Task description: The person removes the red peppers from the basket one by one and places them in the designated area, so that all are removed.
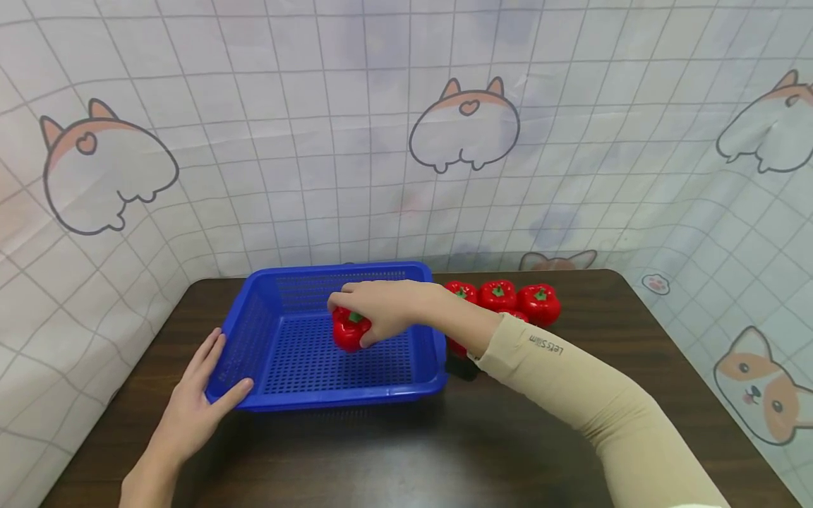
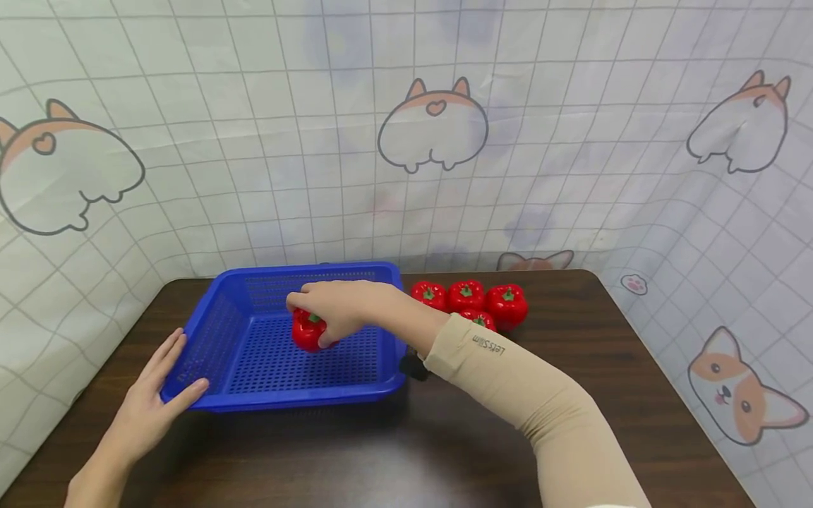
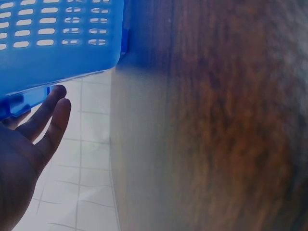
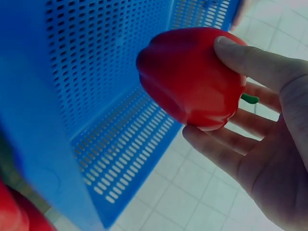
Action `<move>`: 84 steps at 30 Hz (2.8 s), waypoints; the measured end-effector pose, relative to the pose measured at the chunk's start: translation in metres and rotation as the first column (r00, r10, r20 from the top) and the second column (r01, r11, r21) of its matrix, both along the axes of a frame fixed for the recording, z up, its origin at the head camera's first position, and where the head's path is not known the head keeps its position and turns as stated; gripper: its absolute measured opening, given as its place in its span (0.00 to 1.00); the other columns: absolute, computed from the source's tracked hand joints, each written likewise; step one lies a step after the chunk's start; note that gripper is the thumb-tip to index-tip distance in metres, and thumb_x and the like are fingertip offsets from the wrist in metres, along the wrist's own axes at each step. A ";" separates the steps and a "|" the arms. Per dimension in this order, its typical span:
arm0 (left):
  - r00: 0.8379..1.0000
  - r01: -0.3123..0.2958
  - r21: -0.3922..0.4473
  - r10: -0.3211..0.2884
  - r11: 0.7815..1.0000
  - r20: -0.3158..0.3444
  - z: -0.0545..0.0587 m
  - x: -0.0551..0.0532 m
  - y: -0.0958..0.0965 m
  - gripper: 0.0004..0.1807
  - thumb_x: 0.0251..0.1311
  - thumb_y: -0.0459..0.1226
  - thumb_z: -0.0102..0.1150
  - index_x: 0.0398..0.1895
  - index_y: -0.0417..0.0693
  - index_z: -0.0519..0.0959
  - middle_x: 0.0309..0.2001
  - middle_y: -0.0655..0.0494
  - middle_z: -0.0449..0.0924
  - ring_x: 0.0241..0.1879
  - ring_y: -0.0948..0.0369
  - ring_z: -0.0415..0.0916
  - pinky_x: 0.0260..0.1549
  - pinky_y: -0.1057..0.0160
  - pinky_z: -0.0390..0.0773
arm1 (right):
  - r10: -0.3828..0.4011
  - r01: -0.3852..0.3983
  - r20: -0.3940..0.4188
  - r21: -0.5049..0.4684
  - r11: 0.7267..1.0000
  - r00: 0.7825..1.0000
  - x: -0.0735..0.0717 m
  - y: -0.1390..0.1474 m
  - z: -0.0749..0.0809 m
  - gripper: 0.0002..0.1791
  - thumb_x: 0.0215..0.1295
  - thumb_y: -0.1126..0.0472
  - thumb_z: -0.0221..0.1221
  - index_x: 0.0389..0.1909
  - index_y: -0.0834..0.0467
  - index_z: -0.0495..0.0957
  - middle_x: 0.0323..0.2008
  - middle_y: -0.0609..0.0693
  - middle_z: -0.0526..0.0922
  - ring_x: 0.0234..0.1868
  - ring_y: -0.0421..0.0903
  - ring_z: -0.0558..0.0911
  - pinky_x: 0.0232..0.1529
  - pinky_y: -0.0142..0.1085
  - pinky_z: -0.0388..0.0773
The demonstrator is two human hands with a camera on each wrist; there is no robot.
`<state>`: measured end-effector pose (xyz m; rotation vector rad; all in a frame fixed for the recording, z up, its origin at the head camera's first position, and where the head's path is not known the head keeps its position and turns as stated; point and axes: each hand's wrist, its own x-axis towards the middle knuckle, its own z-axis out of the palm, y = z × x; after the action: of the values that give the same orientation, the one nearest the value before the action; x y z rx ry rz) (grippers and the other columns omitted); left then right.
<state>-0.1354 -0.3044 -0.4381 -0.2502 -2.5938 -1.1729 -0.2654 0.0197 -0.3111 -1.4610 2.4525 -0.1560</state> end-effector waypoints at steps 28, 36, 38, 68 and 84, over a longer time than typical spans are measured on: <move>1.000 -0.016 -0.019 0.016 1.000 -0.013 -0.001 0.000 -0.001 0.48 0.65 0.42 0.69 0.82 0.45 0.53 0.82 0.54 0.45 0.77 0.40 0.46 0.73 0.52 0.49 | -0.121 0.122 0.017 -0.214 0.969 0.992 0.013 0.121 0.015 0.34 0.63 0.57 0.71 0.68 0.51 0.68 0.61 0.43 0.74 0.58 0.40 0.74 0.58 0.38 0.77; 1.000 -0.015 -0.012 0.014 1.000 -0.008 0.000 0.001 0.000 0.48 0.64 0.42 0.68 0.82 0.45 0.53 0.82 0.53 0.45 0.77 0.38 0.47 0.72 0.41 0.51 | -0.172 0.163 -0.011 -0.264 0.951 0.985 0.023 0.149 0.031 0.35 0.63 0.59 0.71 0.69 0.53 0.69 0.64 0.44 0.73 0.60 0.43 0.74 0.59 0.43 0.77; 1.000 -0.013 -0.003 0.013 1.000 -0.002 0.001 0.001 -0.001 0.48 0.64 0.42 0.68 0.82 0.45 0.52 0.82 0.52 0.45 0.77 0.37 0.46 0.69 0.32 0.51 | -0.178 0.168 -0.013 -0.278 0.946 0.984 0.026 0.154 0.035 0.35 0.62 0.59 0.72 0.69 0.54 0.69 0.64 0.45 0.73 0.60 0.44 0.74 0.59 0.43 0.77; 1.000 -0.010 -0.027 0.009 1.000 -0.013 0.001 0.001 -0.001 0.47 0.65 0.41 0.68 0.82 0.42 0.53 0.82 0.53 0.45 0.77 0.39 0.46 0.73 0.54 0.47 | -0.388 0.347 -0.016 -0.415 0.841 0.921 0.054 0.287 0.003 0.37 0.58 0.62 0.75 0.67 0.58 0.69 0.60 0.51 0.77 0.51 0.45 0.78 0.40 0.34 0.84; 1.000 -0.019 -0.021 0.019 1.000 -0.013 0.001 0.001 0.000 0.48 0.65 0.42 0.68 0.82 0.45 0.53 0.82 0.53 0.45 0.77 0.38 0.47 0.73 0.47 0.49 | -0.465 0.491 0.161 -0.329 0.806 0.871 0.052 0.317 -0.051 0.36 0.57 0.61 0.76 0.65 0.59 0.71 0.57 0.52 0.78 0.52 0.50 0.79 0.43 0.35 0.84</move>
<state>-0.1342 -0.3041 -0.4371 -0.2364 -2.5929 -1.1344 -0.2130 0.3365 -0.3625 -0.8802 2.7840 -0.7894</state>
